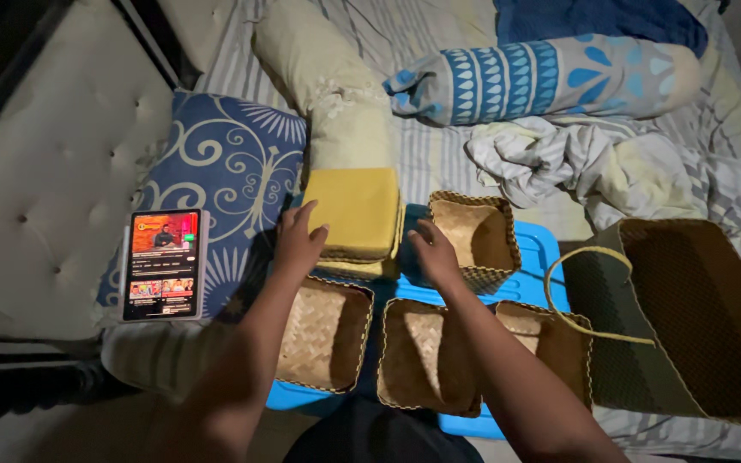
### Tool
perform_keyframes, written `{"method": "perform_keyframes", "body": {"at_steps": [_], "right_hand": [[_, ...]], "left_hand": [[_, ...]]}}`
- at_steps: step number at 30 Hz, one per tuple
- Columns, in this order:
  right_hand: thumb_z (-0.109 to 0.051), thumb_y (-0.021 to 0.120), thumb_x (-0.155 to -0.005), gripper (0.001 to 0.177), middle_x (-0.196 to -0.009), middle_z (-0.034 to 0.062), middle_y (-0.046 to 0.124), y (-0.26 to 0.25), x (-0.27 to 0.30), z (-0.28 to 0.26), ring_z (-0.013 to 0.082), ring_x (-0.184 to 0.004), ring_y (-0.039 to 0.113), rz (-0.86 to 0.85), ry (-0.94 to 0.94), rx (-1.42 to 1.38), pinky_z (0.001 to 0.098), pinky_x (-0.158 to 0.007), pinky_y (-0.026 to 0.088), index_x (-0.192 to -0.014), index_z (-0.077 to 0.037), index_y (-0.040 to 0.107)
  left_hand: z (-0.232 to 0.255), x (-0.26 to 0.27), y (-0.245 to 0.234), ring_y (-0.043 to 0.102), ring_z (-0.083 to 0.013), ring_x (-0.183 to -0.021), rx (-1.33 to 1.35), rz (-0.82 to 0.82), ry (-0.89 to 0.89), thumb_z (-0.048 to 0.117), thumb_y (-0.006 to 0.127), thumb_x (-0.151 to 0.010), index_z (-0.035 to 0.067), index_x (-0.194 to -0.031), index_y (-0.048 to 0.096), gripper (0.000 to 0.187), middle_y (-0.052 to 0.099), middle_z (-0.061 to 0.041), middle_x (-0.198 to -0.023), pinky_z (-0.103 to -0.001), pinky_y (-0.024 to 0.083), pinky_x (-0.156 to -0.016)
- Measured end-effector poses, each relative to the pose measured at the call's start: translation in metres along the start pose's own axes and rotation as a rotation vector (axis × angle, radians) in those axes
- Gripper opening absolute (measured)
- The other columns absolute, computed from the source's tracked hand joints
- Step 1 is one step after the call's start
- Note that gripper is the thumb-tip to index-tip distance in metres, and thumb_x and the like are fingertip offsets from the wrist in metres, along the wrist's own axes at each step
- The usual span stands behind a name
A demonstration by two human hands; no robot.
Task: The person repeatedly picks up small woven containers from a larger basket, opens them, and places them on a blue plastic tray. The person handles the containers one at a time, opening each and setting it down before moving to the next.
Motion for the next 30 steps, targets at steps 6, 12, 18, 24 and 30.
{"method": "perform_keyframes", "body": {"at_steps": [6,12,18,24,30], "right_hand": [[-0.022,0.054,-0.077,0.043,-0.093,0.0110,0.059,0.000,0.003,-0.006,0.0152,-0.077,0.054,-0.192,0.047,-0.256,0.0265,-0.066,0.045,-0.114,-0.002,0.049],[-0.020,0.054,-0.080,0.047,-0.091,0.0084,0.057,0.018,0.004,-0.025,0.0132,-0.075,0.054,-0.278,0.161,-0.233,0.0259,-0.061,0.045,-0.121,-0.005,0.037],[-0.012,0.057,-0.074,0.045,-0.082,0.0087,0.060,0.012,0.017,-0.030,0.0137,-0.066,0.056,-0.192,0.075,-0.145,0.0273,-0.057,0.046,-0.116,-0.002,0.043],[-0.011,0.057,-0.072,0.045,-0.080,0.0102,0.060,0.006,0.031,-0.016,0.0123,-0.062,0.055,-0.218,0.032,-0.077,0.0249,-0.053,0.045,-0.113,-0.002,0.042],[-0.011,0.057,-0.070,0.049,-0.076,0.0095,0.059,0.006,0.025,-0.011,0.0159,-0.058,0.053,-0.146,0.160,-0.012,0.0281,-0.050,0.043,-0.116,-0.003,0.042]], "left_hand": [[-0.003,0.000,0.009,0.041,-0.0341,-0.101,-0.107,-0.037,-0.024,0.020,0.063,-0.068,0.015,-0.110,0.053,0.043,0.045,-0.015,-0.110,-0.040,0.034,-0.086],[0.008,0.002,0.003,0.041,-0.0332,-0.102,-0.076,-0.009,0.070,0.017,0.069,-0.061,0.015,-0.109,0.053,0.051,0.044,-0.014,-0.108,-0.041,0.031,-0.088],[0.026,0.006,-0.011,0.041,-0.0331,-0.099,-0.028,-0.027,0.099,0.015,0.071,-0.060,0.016,-0.110,0.053,0.054,0.043,-0.014,-0.108,-0.042,0.034,-0.086],[0.028,0.017,-0.006,0.040,-0.0347,-0.100,-0.097,-0.040,0.163,0.017,0.070,-0.059,0.016,-0.103,0.056,0.046,0.043,-0.014,-0.107,-0.042,0.037,-0.083],[0.034,0.016,-0.010,0.039,-0.0360,-0.100,-0.161,0.002,0.165,0.019,0.069,-0.063,0.015,-0.101,0.058,0.040,0.043,-0.016,-0.109,-0.044,0.034,-0.084]]}}
Point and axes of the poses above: each hand's wrist, its own x-axis away from the middle knuckle, its own y-axis out of the palm, z = x × y, the point moved 1 cm from there along -x, towards the middle knuckle
